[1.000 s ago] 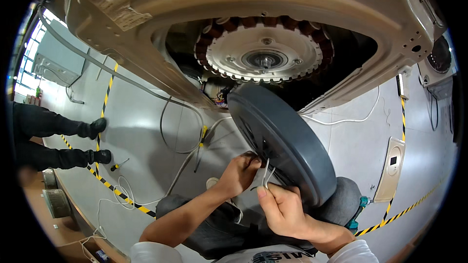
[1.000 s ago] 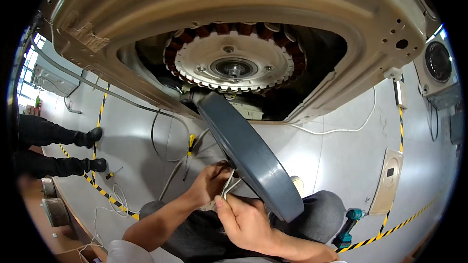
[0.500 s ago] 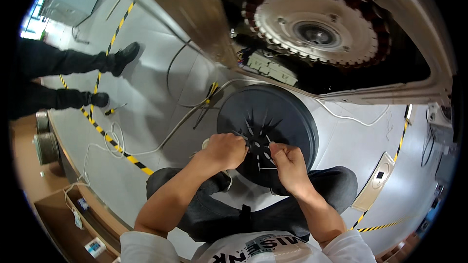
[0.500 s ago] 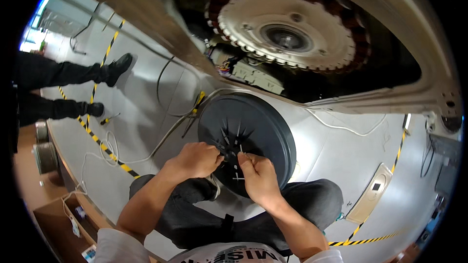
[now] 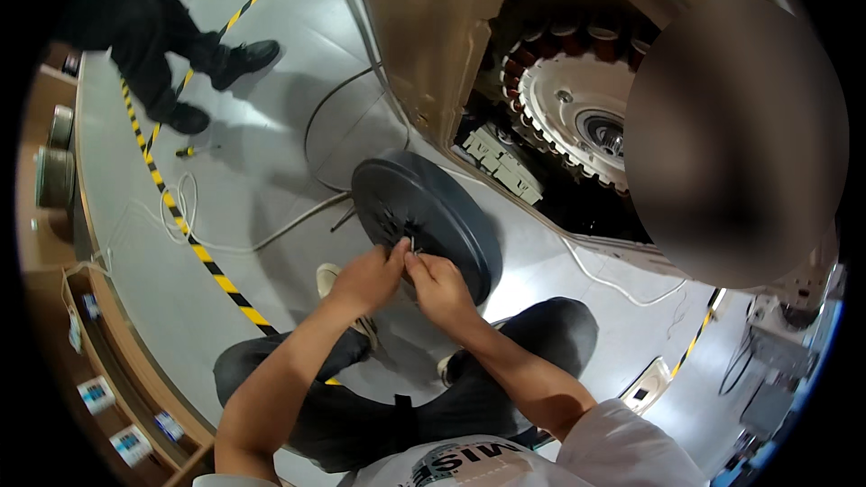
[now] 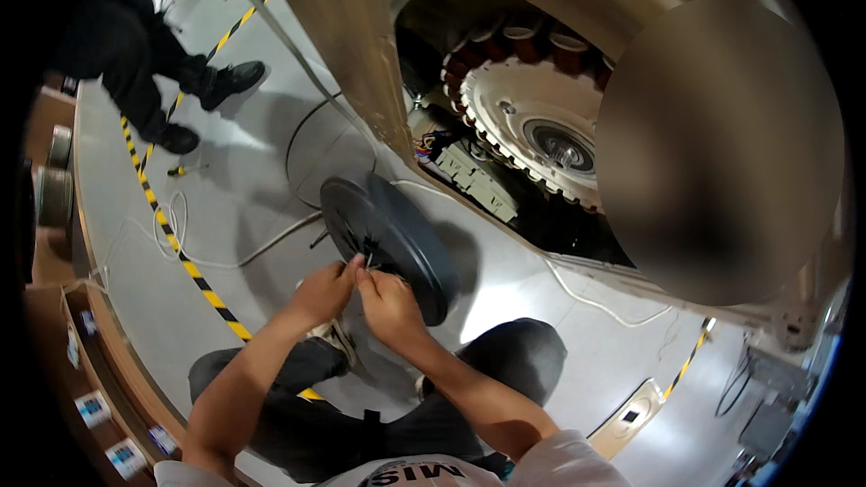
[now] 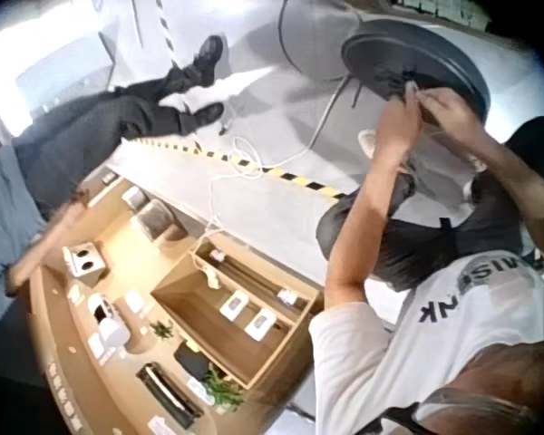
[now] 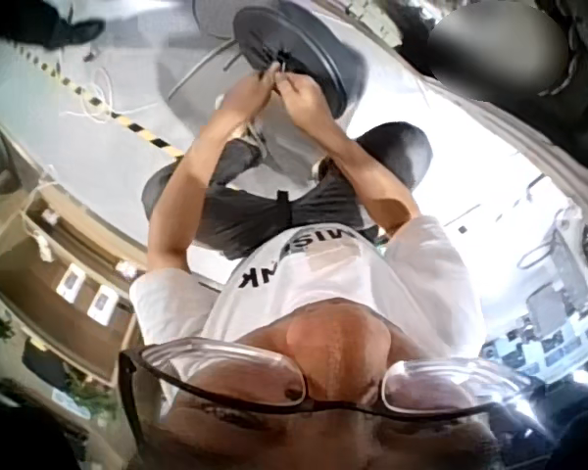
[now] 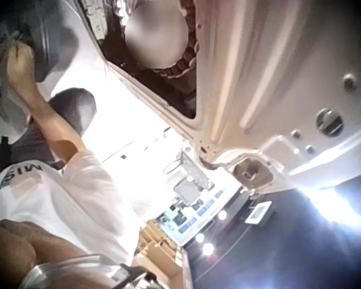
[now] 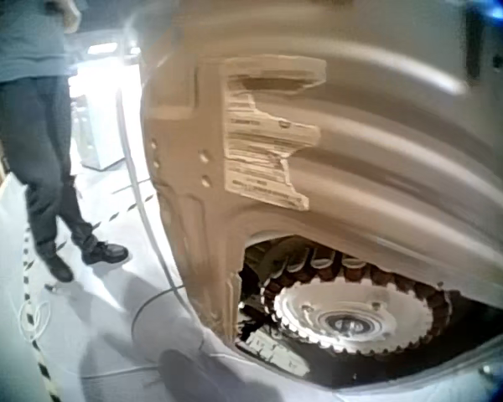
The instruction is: The person removes a circular plastic cover from the back of an appliance by hand, uses a tool to loosen the central rotor, and then detaches a control module box from the frame.
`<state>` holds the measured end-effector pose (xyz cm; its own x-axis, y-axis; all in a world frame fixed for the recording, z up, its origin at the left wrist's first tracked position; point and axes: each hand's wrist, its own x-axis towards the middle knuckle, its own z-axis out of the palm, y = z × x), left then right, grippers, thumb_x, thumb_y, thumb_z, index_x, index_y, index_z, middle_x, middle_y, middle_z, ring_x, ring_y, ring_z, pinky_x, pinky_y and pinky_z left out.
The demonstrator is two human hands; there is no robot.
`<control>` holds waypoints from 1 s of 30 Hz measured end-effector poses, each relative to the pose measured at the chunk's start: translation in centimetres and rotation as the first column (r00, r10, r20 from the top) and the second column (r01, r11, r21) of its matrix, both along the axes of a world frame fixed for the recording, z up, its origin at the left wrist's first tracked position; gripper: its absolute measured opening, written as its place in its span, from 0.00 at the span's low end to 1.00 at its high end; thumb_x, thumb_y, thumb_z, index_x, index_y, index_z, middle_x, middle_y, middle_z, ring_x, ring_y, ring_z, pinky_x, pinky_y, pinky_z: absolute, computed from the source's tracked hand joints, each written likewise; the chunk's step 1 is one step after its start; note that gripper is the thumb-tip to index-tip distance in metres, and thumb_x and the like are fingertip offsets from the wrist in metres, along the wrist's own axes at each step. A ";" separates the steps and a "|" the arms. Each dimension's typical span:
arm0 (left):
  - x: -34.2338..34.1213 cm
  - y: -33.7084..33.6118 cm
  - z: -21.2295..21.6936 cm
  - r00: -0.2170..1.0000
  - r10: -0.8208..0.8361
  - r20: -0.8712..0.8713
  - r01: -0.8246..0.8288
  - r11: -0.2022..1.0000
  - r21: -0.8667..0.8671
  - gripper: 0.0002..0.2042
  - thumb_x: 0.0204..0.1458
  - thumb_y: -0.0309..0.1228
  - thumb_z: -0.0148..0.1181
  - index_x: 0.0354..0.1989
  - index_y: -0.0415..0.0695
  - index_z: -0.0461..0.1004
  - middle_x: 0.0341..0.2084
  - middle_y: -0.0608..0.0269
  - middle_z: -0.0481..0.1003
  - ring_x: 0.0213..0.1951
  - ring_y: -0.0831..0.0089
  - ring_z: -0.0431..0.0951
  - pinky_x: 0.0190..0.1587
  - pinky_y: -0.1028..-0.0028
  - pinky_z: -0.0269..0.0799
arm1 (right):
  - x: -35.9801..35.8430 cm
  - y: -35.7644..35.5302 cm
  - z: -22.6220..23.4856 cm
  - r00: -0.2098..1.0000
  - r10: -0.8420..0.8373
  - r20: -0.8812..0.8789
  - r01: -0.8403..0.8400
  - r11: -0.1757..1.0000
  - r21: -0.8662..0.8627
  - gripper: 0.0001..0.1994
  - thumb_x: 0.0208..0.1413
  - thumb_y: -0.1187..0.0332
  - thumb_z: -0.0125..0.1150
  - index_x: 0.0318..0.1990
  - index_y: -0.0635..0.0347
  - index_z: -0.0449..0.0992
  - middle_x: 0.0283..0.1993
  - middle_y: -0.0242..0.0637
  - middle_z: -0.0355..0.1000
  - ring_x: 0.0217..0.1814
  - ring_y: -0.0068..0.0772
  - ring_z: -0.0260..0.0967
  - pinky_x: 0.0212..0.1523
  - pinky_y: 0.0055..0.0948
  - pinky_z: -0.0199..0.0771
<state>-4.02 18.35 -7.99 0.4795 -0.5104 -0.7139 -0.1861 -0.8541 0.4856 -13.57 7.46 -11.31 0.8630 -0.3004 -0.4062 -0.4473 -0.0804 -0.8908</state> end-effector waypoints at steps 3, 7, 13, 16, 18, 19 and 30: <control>-1.8 2.1 -5.9 0.811 0.577 -0.098 -0.584 0.808 -0.082 0.30 0.60 0.56 0.42 0.42 0.37 0.74 0.31 0.54 0.77 0.34 0.62 0.76 0.38 0.68 0.69 | 0.3 0.3 0.4 0.991 0.133 -0.008 -0.133 0.991 0.004 0.18 0.63 0.61 0.45 0.31 0.71 0.71 0.27 0.53 0.70 0.29 0.45 0.68 0.33 0.39 0.65; -2.3 1.3 -1.9 0.756 0.633 -0.168 -0.628 0.773 0.089 0.26 0.59 0.52 0.49 0.43 0.37 0.74 0.26 0.64 0.73 0.29 0.75 0.69 0.32 0.74 0.64 | 0.2 1.4 -1.6 0.961 0.275 0.028 -0.277 0.959 0.055 0.16 0.61 0.65 0.43 0.32 0.70 0.73 0.29 0.57 0.71 0.34 0.56 0.72 0.34 0.44 0.67; -4.8 7.6 0.8 0.421 0.772 -0.477 -0.847 0.522 0.097 0.17 0.56 0.43 0.56 0.24 0.42 0.74 0.14 0.73 0.63 0.15 0.84 0.54 0.16 0.77 0.44 | -2.7 5.5 -1.7 0.845 0.520 0.122 -0.531 0.843 0.083 0.16 0.63 0.63 0.44 0.35 0.71 0.71 0.29 0.54 0.71 0.32 0.50 0.72 0.33 0.40 0.66; -6.7 11.0 -0.7 0.390 0.807 -0.443 -0.833 0.514 0.205 0.13 0.54 0.38 0.60 0.24 0.42 0.74 0.14 0.73 0.64 0.15 0.83 0.59 0.15 0.76 0.47 | -4.6 9.2 -0.7 0.827 0.553 0.099 -0.558 0.830 0.028 0.16 0.62 0.62 0.45 0.36 0.69 0.72 0.30 0.59 0.72 0.35 0.62 0.70 0.35 0.48 0.68; -8.6 12.9 -3.8 0.243 0.806 -0.540 -0.895 0.401 0.196 0.10 0.53 0.35 0.64 0.31 0.39 0.76 0.22 0.68 0.72 0.22 0.80 0.68 0.20 0.75 0.60 | -5.8 10.6 0.3 0.814 0.579 0.038 -0.576 0.814 -0.076 0.16 0.62 0.63 0.45 0.35 0.69 0.72 0.29 0.59 0.72 0.35 0.63 0.71 0.36 0.50 0.69; -9.9 13.3 -4.8 0.162 0.808 -0.566 -0.915 0.338 0.221 0.11 0.52 0.34 0.64 0.34 0.38 0.76 0.26 0.66 0.74 0.24 0.79 0.71 0.23 0.75 0.65 | -7.1 11.2 0.3 0.808 0.589 -0.031 -0.588 0.800 -0.120 0.16 0.62 0.63 0.45 0.34 0.69 0.72 0.28 0.60 0.71 0.34 0.63 0.71 0.36 0.51 0.69; -12.5 14.9 -4.6 0.106 0.698 -0.708 -0.979 0.197 0.047 0.08 0.58 0.32 0.52 0.31 0.42 0.73 0.25 0.66 0.72 0.27 0.75 0.72 0.28 0.71 0.67 | -8.6 14.2 3.8 0.761 0.645 -0.068 -0.566 0.608 -0.557 0.10 0.56 0.68 0.51 0.36 0.68 0.72 0.33 0.52 0.74 0.35 0.53 0.74 0.37 0.46 0.73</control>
